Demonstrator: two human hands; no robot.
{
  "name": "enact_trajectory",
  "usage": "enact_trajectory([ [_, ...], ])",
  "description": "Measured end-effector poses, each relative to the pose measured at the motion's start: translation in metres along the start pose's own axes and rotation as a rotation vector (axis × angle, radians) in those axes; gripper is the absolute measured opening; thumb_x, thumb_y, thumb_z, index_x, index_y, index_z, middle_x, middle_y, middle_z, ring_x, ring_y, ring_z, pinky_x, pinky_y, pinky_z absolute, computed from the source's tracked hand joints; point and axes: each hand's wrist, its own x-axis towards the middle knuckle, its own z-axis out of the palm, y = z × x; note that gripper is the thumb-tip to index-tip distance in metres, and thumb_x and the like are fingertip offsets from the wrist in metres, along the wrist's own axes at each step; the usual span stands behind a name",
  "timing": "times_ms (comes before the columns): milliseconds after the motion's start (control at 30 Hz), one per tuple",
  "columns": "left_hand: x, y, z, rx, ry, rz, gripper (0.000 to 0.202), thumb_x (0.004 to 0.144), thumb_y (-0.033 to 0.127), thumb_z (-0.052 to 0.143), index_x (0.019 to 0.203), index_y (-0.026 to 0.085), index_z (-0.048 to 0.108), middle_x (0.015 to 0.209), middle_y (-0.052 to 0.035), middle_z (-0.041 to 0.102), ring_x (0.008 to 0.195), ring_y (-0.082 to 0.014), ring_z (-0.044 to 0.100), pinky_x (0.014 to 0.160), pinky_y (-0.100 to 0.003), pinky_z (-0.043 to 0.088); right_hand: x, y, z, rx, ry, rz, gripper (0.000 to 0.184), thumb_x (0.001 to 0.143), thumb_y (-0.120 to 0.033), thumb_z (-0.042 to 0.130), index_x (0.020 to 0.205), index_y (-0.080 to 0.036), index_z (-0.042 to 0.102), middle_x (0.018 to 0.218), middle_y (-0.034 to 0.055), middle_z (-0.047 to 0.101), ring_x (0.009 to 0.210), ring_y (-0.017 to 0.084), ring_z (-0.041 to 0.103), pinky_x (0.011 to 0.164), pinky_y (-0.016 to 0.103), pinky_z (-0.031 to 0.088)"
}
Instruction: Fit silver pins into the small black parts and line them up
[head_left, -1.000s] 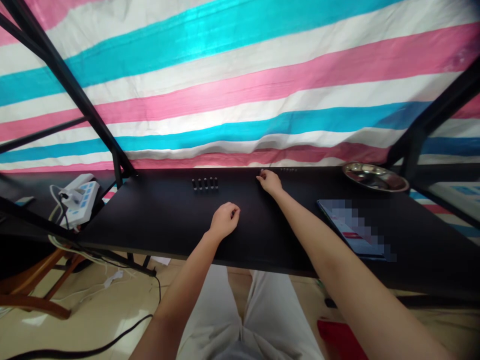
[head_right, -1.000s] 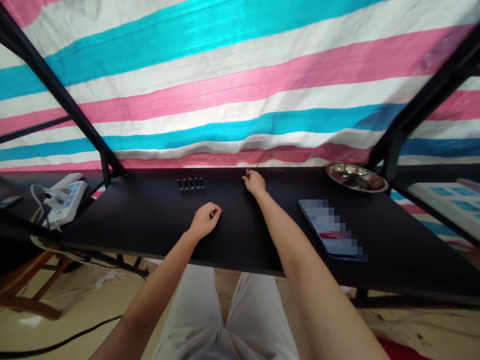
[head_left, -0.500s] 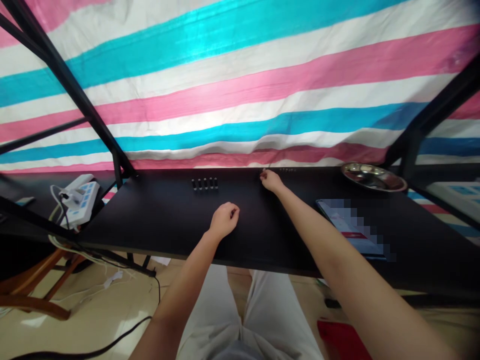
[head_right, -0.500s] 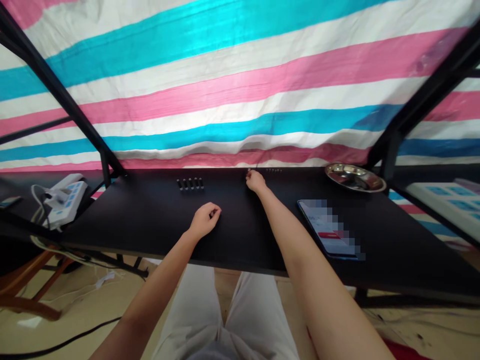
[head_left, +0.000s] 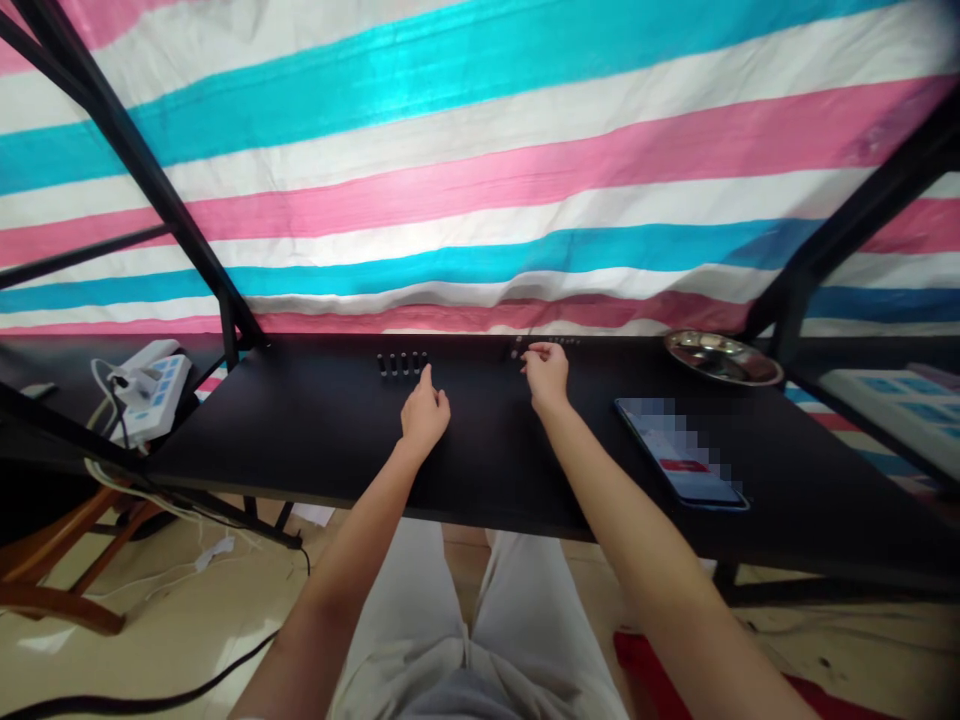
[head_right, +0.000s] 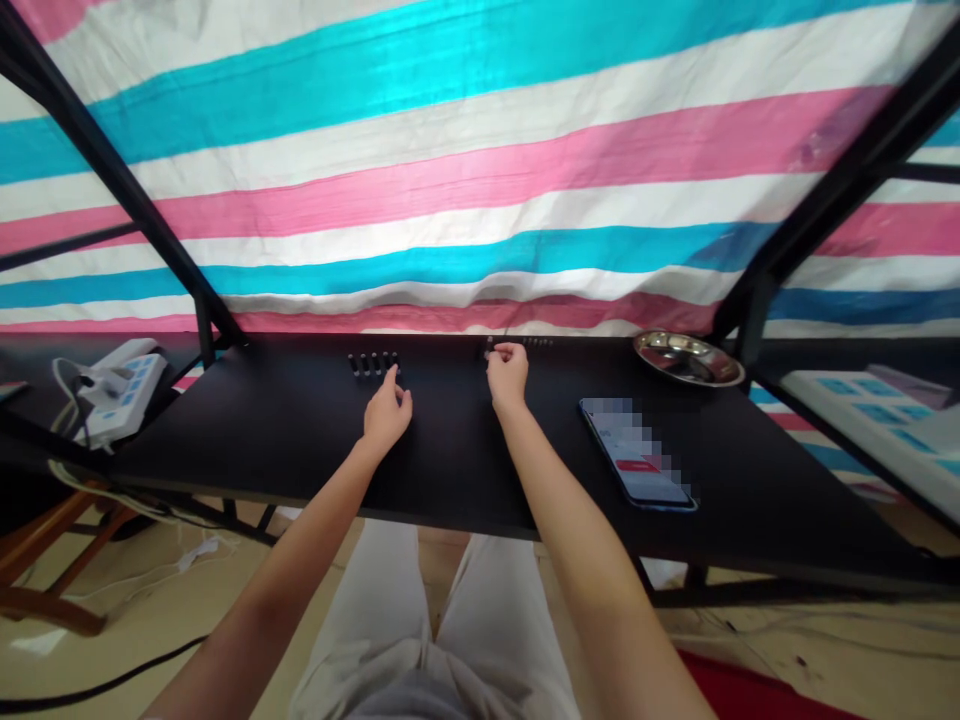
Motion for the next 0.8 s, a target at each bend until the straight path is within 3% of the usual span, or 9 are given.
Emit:
enact_trajectory([
  [133,0.021,0.010,-0.009,0.212,-0.088,-0.070,0.069,0.084,0.024,0.042,0.144,0.013,0.009,0.105,-0.0180,0.061,0.087,-0.0267,0.062,0.076,-0.036,0.044,-0.043,-0.013,0.005,0.154,0.001,-0.033,0.015,0.071,-0.026,0.047,0.084,-0.020,0.046,0.069,-0.0026,0.052,0.052,0.009,0.045,0.052,0.024,0.039],
  [267,0.044,0.014,-0.008,0.365,-0.149,-0.072,0.070,0.085,0.021,0.040,0.143,0.009,0.003,0.103,-0.0207,0.062,0.090,-0.0293,0.062,0.077,-0.039,0.044,-0.062,-0.015,0.004,0.092,-0.071,-0.129,0.015,0.073,-0.028,0.049,0.086,-0.020,0.049,0.072,-0.0019,0.051,0.057,0.010,0.045,0.057,0.025,0.039],
  [400,0.058,0.013,-0.003,0.474,-0.169,-0.085,0.065,0.083,0.015,0.041,0.142,0.009,0.014,0.102,-0.0214,0.062,0.093,-0.0275,0.062,0.079,-0.036,0.045,-0.063,-0.012,0.003,0.046,-0.092,-0.159,0.014,0.074,-0.028,0.048,0.085,-0.020,0.050,0.071,-0.0014,0.051,0.060,0.011,0.046,0.061,0.027,0.039],
  [533,0.060,0.010,-0.001,0.532,-0.087,0.015,0.046,0.083,0.009,0.038,0.129,0.010,0.040,0.104,-0.0202,0.061,0.095,-0.0259,0.062,0.079,-0.035,0.046,-0.062,-0.009,0.004,0.040,-0.099,-0.145,0.015,0.074,-0.028,0.047,0.085,-0.020,0.050,0.072,-0.0008,0.051,0.060,0.012,0.047,0.062,0.027,0.039],
  [667,0.055,0.005,0.000,0.379,0.002,0.113,0.028,0.086,0.015,0.037,0.107,0.015,0.056,0.099,-0.0148,0.063,0.092,-0.0258,0.062,0.077,-0.036,0.046,-0.061,-0.006,0.004,0.029,-0.105,-0.152,0.015,0.074,-0.029,0.046,0.085,-0.020,0.050,0.074,0.0000,0.052,0.063,0.012,0.048,0.064,0.028,0.040],
  [800,0.046,0.000,0.012,-0.142,0.093,0.040,0.019,0.084,0.020,0.046,0.098,0.017,0.057,0.088,-0.0093,0.066,0.074,-0.0186,0.064,0.067,-0.028,0.047,-0.064,-0.007,0.003,-0.005,-0.134,-0.150,0.016,0.074,-0.030,0.045,0.086,-0.020,0.050,0.074,0.0010,0.053,0.064,0.013,0.049,0.066,0.027,0.041],
])
